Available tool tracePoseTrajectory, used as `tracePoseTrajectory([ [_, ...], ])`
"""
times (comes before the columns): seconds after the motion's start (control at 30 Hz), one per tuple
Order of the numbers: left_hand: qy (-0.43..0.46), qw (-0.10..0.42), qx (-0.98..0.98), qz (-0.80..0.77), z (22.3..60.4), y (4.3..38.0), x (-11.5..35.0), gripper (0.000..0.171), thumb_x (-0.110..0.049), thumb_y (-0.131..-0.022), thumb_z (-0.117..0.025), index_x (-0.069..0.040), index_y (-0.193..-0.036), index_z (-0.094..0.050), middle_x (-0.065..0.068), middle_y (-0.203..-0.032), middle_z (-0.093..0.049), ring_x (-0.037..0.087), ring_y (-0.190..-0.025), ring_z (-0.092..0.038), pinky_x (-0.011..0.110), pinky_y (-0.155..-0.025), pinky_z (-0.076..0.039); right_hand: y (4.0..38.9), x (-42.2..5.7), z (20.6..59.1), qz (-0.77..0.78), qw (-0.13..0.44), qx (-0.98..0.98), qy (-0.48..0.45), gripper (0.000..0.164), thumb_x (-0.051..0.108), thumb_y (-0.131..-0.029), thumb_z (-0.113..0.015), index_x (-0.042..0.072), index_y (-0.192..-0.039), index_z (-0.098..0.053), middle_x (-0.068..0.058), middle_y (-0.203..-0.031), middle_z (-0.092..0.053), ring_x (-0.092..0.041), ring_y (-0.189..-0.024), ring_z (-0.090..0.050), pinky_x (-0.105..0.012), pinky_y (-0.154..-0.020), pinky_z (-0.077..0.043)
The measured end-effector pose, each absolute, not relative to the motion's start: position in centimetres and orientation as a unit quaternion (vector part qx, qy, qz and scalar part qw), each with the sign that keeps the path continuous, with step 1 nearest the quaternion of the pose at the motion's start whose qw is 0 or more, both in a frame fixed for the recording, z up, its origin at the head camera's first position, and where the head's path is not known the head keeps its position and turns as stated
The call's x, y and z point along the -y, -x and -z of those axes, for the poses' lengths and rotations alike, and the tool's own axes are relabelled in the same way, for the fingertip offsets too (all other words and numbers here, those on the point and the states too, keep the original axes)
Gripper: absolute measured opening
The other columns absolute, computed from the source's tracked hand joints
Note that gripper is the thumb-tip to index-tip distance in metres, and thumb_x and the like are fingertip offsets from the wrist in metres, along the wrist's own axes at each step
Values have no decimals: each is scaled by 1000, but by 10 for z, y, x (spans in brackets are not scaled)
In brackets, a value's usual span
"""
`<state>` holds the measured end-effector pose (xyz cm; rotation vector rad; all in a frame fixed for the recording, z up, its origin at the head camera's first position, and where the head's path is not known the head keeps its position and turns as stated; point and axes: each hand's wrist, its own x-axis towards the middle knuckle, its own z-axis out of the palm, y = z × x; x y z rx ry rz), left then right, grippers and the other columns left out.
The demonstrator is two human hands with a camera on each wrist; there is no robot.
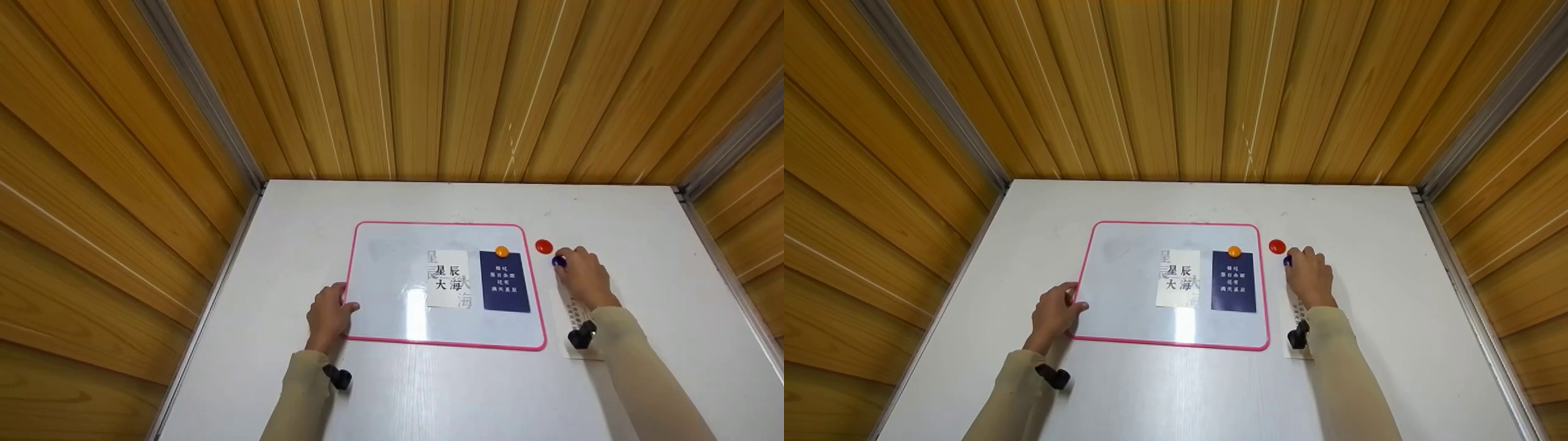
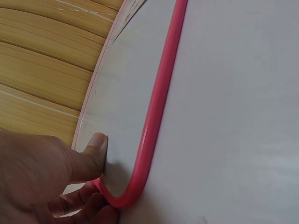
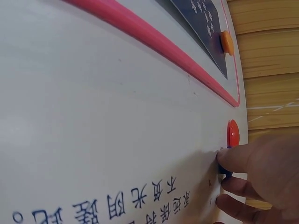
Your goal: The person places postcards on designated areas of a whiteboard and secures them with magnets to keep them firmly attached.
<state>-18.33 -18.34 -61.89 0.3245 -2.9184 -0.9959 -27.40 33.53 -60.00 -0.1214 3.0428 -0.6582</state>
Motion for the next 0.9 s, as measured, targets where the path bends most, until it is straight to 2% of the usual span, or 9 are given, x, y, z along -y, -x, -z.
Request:
tracePoseTrajectory([
  [0.17, -105, 23, 940, 325, 618, 183, 184, 52, -18, -85, -84, -5, -132, -67, 5, -86, -59, 22, -76, -55, 44, -69, -47, 275, -333, 600, 216, 24, -976, 29, 43, 12, -100, -64, -6, -137, -54, -32, -121, -55, -47, -105, -56, -66, -91, -45],
  [0.37, -104, 24, 936, 334, 617, 183, 184, 52, -17, -85, -84, -5, -133, -66, 5, -88, -61, 23, -79, -56, 45, -73, -48, 274, -332, 599, 227, 23, -973, 24, 45, 12, -99, -66, -6, -139, -53, -32, -121, -55, -45, -101, -58, -65, -92, -46],
  [0.6, -101, 28, 941, 322, 619, 182, 185, 51, -21, -85, -84, -7, -131, -67, 4, -85, -59, 21, -76, -54, 43, -69, -47, 273, -333, 598, 214, 6, -976, 43, 44, 14, -99, -66, -7, -136, -55, -31, -117, -57, -44, -99, -60, -62, -87, -48],
  [0.9, -102, 28, 940, 324, 621, 183, 185, 52, -21, -85, -84, -6, -132, -67, 4, -85, -59, 21, -75, -54, 42, -68, -46, 276, -322, 589, 217, -1, -976, 33, 48, 16, -100, -67, -5, -140, -53, -29, -118, -55, -42, -97, -58, -62, -90, -47],
])
